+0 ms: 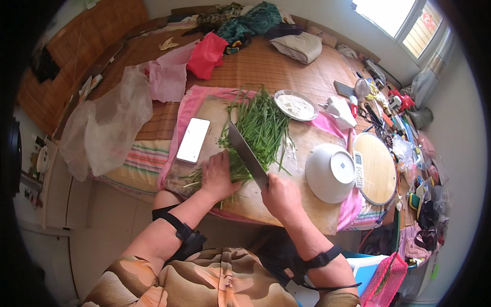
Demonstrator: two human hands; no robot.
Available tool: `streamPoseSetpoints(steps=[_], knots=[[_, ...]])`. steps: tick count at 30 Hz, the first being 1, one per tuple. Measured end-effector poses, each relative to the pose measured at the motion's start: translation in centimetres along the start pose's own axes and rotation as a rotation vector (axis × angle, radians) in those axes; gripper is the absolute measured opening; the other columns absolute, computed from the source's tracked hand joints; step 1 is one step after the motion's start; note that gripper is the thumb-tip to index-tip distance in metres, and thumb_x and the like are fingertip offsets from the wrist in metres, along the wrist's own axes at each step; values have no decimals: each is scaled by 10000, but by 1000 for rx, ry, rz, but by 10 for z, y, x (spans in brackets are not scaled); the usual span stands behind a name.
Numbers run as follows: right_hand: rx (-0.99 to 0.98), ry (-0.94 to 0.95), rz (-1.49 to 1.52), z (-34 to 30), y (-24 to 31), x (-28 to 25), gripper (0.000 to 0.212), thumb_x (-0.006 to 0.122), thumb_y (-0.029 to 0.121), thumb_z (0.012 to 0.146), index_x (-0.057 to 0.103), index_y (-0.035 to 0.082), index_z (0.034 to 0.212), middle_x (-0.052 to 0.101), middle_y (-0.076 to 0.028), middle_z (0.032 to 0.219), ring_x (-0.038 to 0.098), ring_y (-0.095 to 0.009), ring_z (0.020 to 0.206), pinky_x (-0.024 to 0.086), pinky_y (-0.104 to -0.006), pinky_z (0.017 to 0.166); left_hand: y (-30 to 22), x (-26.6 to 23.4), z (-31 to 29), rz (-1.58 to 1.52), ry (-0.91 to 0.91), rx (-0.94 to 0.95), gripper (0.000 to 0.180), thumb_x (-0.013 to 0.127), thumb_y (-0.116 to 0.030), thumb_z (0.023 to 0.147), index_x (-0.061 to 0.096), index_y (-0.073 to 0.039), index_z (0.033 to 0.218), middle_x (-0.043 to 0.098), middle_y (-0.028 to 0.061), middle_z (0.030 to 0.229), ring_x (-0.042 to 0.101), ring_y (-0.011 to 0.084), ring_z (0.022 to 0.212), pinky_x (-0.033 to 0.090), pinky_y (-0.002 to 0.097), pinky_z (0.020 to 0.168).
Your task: The person picks up a bunch of green onions from a plastic bag, places them on a wooden cutting board, and finely chops them using a large knife.
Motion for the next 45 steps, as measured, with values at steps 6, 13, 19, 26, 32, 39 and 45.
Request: streamPoseSetpoints(steps=[6,13,19,26,32,39,45], knots=[[134,134,83,0,-3,0,196,602,182,795,602,7,884,625,-233,734,620,-414,747,493,-493,685,0,2,0,-55,1,59,980,782,-363,643,296,70,1375,431,184,1240,386,324,1186,269,469,1011],[149,310,192,12,-3,2,172,584,147,786,608,0,874,625,-246,736,613,-436,739,482,-509,694,2,7,-4,-37,8,95,967,780,-322,641,290,89,1367,410,196,1245,376,339,1187,273,494,1034],[130,88,17,20,9,30,157,570,157,798,598,10,846,629,-240,725,619,-431,727,495,-507,692,-1,15,-1,72,35,109,948,754,-392,665,323,88,1360,418,164,1205,377,327,1145,255,518,1055],[128,84,25,22,3,19,184,572,208,833,598,39,902,647,-212,783,631,-404,756,502,-497,690,2,5,-2,-82,11,70,1098,793,-418,595,236,68,1407,418,202,1278,384,356,1191,265,494,1040],[98,56,35,9,13,-12,177,591,187,827,585,27,902,632,-227,734,631,-395,711,497,-499,651,-2,-11,-8,-55,92,-23,1256,756,-635,582,146,17,1466,361,176,1378,341,324,1278,213,574,1063],[104,92,91,-2,7,-7,159,585,162,801,591,7,764,616,-249,722,612,-423,699,486,-504,662,-3,2,-8,23,38,9,1097,766,-503,644,226,43,1428,400,162,1295,365,313,1238,252,565,1048],[8,147,73,13,1,4,154,578,152,796,588,-1,798,616,-247,707,614,-423,694,490,-503,672,0,8,-7,24,18,69,973,772,-347,671,272,72,1393,396,188,1278,363,352,1214,261,536,1051]])
Point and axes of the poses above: each hand's wrist, its own z-axis towards the middle knuckle, its own x-axis out of the palm, y = z × x, the point moved 3 cm from there along z, towards the middle knuckle
